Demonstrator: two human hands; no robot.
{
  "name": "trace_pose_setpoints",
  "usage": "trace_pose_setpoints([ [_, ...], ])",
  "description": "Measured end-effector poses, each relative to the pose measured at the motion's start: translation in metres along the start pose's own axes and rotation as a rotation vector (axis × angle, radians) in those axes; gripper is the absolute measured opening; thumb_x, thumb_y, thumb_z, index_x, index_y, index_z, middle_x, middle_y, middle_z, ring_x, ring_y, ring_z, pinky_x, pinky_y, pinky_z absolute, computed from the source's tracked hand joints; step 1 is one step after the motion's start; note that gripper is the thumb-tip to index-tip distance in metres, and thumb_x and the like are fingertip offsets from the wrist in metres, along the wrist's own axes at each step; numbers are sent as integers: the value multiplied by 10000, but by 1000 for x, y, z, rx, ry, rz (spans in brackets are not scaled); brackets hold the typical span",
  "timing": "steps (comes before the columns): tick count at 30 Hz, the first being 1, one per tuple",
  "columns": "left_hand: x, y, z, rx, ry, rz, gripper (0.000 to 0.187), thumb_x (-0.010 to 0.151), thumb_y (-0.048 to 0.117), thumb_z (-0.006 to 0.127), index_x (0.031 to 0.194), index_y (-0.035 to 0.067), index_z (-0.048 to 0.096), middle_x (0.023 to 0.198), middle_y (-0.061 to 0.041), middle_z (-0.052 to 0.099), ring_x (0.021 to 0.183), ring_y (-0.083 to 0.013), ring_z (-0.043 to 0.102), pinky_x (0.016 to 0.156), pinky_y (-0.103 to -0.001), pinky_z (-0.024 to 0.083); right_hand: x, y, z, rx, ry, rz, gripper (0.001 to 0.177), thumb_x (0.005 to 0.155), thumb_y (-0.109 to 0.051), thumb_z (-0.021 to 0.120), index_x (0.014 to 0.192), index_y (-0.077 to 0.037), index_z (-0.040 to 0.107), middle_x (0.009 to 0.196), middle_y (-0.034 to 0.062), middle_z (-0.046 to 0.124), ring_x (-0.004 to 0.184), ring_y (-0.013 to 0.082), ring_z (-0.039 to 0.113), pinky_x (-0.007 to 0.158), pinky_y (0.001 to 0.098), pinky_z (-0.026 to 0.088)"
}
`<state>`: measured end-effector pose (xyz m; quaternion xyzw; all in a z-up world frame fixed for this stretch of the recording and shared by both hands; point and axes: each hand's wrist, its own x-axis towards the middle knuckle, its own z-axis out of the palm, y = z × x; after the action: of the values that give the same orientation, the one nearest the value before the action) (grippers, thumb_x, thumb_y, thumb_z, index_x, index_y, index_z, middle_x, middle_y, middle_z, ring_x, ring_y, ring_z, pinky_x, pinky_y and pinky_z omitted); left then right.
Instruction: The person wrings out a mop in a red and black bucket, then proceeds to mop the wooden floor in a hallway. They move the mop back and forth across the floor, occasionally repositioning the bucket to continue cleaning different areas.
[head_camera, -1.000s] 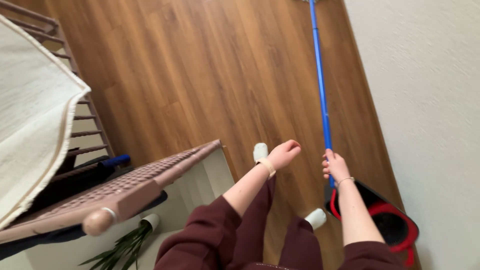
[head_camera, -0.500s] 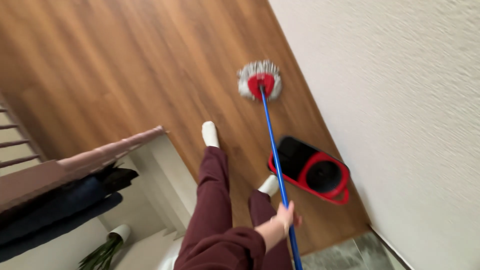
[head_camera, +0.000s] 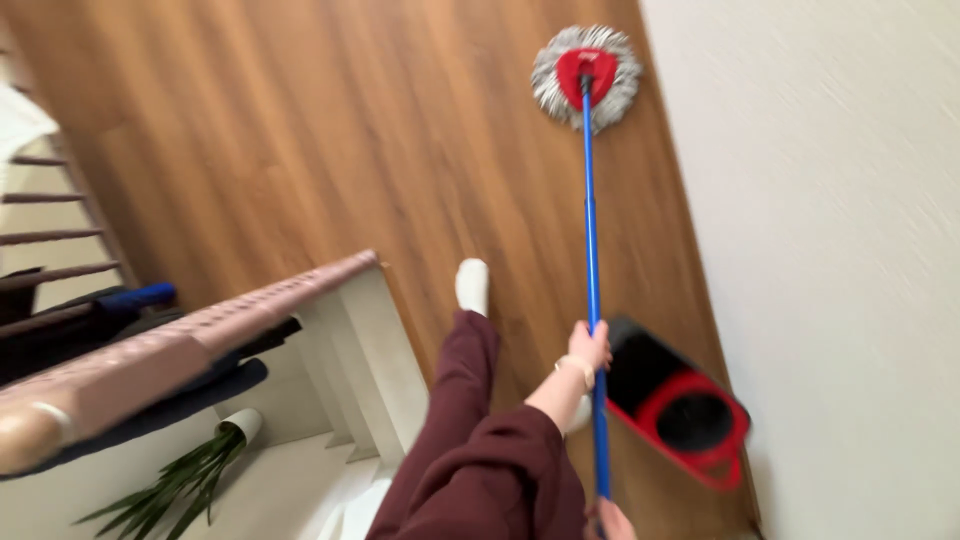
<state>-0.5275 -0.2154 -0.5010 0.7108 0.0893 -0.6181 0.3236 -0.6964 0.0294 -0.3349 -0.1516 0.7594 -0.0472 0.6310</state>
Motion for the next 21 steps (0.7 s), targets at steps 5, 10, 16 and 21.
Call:
trace_pose_setpoints([
  [5, 134, 124, -184, -490, -340, -65, 301, 974, 493, 507, 909, 200, 494, 643, -18, 482, 450, -175, 456, 373, -351, 314, 26, -93, 197, -50, -307, 256, 434, 963, -532, 595, 916, -104, 548, 616, 91, 464, 400, 229, 453, 332, 356, 328],
  [10, 96, 211, -325, -154, 414, 18, 327, 965, 466, 537, 1115, 176, 548, 665, -18, 486, 439, -125, 417, 347, -292, 316, 18, -150, 295, -483, -393, 90, 391, 1010, -460, 579, 818, -122, 533, 486, 78, 497, 389, 169, 496, 408, 301, 359],
  [16, 107, 215, -408, -606, 347, -6, 322, 1067, 475, 422, 967, 177, 355, 710, 11, 366, 483, -56, 306, 381, -217, 289, 21, -221, 291, -168, -909, 346, 287, 1065, -221, 698, 964, -147, 440, 651, -11, 273, 472, 49, 241, 363, 193, 179],
  [21, 116, 218, -382, -654, 262, 65, 336, 1091, 477, 419, 923, 189, 373, 665, 51, 329, 460, -31, 267, 365, -194, 236, -2, -231, 267, 223, -1054, 336, 172, 1086, -137, 543, 1228, -46, 510, 646, 25, 324, 364, 45, 241, 291, 218, 245],
])
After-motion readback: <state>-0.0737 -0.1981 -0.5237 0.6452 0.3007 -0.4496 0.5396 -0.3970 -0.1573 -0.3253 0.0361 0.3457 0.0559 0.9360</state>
